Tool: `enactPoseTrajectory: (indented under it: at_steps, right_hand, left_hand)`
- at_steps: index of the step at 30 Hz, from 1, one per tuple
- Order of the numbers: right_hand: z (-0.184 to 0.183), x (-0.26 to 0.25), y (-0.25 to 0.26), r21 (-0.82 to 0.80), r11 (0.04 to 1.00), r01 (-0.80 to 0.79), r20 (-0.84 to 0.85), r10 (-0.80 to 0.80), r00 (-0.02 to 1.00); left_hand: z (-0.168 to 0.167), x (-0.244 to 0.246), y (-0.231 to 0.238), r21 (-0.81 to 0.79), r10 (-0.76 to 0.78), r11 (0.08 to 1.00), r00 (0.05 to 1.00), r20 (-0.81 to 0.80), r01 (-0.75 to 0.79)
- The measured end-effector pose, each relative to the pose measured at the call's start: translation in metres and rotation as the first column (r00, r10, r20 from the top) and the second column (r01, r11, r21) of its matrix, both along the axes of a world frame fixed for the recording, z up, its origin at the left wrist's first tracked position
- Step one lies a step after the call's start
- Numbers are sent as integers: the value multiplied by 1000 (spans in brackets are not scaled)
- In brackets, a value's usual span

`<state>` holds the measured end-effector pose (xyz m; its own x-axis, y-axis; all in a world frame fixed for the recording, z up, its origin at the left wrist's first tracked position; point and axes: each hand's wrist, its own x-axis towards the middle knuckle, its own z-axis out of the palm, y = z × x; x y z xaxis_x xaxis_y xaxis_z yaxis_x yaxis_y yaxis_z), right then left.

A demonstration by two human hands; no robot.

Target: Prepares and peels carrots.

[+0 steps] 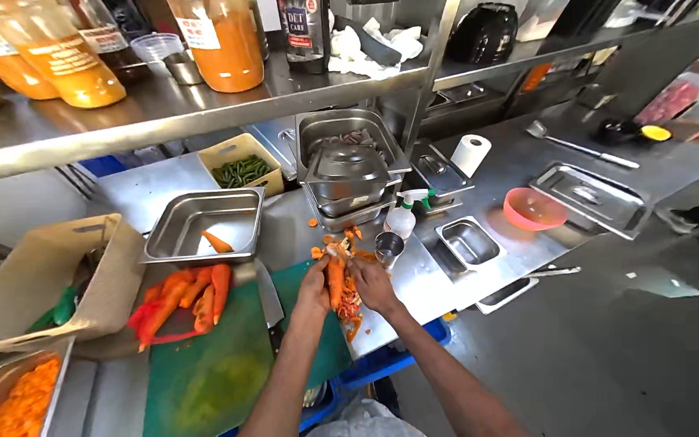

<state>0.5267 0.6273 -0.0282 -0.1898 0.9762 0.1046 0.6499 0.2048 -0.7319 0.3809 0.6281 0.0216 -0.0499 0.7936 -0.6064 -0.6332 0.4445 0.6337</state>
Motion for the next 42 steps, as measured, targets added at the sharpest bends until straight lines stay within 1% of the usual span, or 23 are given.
enactPoseTrajectory:
  at_steps: [2, 5, 6, 8, 10, 12, 14, 15, 18, 20, 22, 24, 26, 28, 29, 31, 33, 35, 37, 39, 40, 42]
  right_hand:
    - [-5, -5, -5, -18, 1000, -5, -25, 5, 1000]
    - [-14, -6, -1, -88, 996, -8, -85, 1, 996]
    - [-16, -7, -2, -101, 995, -25, -89, 16, 996]
    - [-11, -17, -12, -129, 988, -86, -82, 76, 994]
    - [-8, -29, -27, -154, 979, -133, -144, 111, 983]
    - [-8, -34, -30, -143, 980, -137, -232, 102, 967]
    - [-5, -30, -16, -194, 974, -119, -307, 55, 950]
    - [-5, -25, -5, -216, 972, -97, -316, 25, 949]
    - [4, -13, 26, -161, 986, -32, -261, -11, 965]
    - [14, -10, 31, -96, 995, -10, -191, -8, 982]
    - [19, -13, 35, -5, 1000, -8, -93, 8, 996]
    - [9, -19, 34, 62, 998, -31, -6, 32, 999]
    - [-3, -27, 28, 34, 998, -50, 11, 50, 999]
    - [-8, -33, 16, -28, 996, -89, 1, 89, 996]
    - [-7, -39, 9, -66, 990, -125, -23, 124, 992]
    - [-7, -48, -2, -111, 975, -193, -60, 187, 981]
    - [-6, -51, 4, -179, 960, -216, -136, 193, 972]
    - [-7, -47, 22, -207, 963, -171, -214, 126, 969]
    - [-3, -40, 41, -209, 974, -92, -229, 43, 972]
    - [7, -36, 50, -165, 986, -20, -189, -12, 982]
    - [11, -36, 53, -128, 992, -2, -150, -17, 988]
    - [10, -38, 53, -59, 998, -4, -78, -1, 997]
  left_hand:
    - [-10, -1, 12, 4, 42, 999, 999, 11, -42]
    - [-16, 0, 23, -13, 40, 999, 999, 20, -40]
    - [-18, -1, 26, -20, 49, 999, 999, 22, -49]
    - [-28, -10, 39, 20, 66, 998, 998, 15, -66]
    - [-39, -22, 59, 60, 79, 995, 996, -37, -77]
    - [-35, -32, 70, 72, 72, 995, 997, -19, -71]
    - [-24, -38, 65, 61, 39, 997, 999, 9, -39]
    - [-18, -41, 57, 64, 9, 998, 1000, 10, -10]
    - [-13, -41, 33, 109, -132, 985, 990, -41, 136]
    - [-16, -36, 21, 108, -192, 975, 981, -17, 193]
    - [-19, -31, 18, 97, -170, 981, 985, 28, 167]
    - [-18, -28, 22, 70, -80, 995, 995, 57, 76]
    - [-16, -26, 27, 30, 21, 999, 998, 59, -23]
    - [-26, -28, 37, 38, 85, 995, 994, 75, -88]
    - [-33, -32, 43, 53, 92, 994, 992, 83, -96]
    - [-45, -41, 57, 35, 71, 997, 997, 27, -72]
    - [-47, -48, 66, 20, 68, 997, 998, -5, -68]
    - [-47, -56, 63, 51, 63, 997, 998, 29, -64]
    - [-40, -59, 49, 98, -16, 995, 1000, 9, 15]
    - [-37, -58, 34, 118, -137, 984, 991, 7, 135]
    - [-36, -56, 31, 106, -168, 981, 986, 19, 165]
    - [-34, -51, 29, 62, -145, 988, 989, 42, 142]
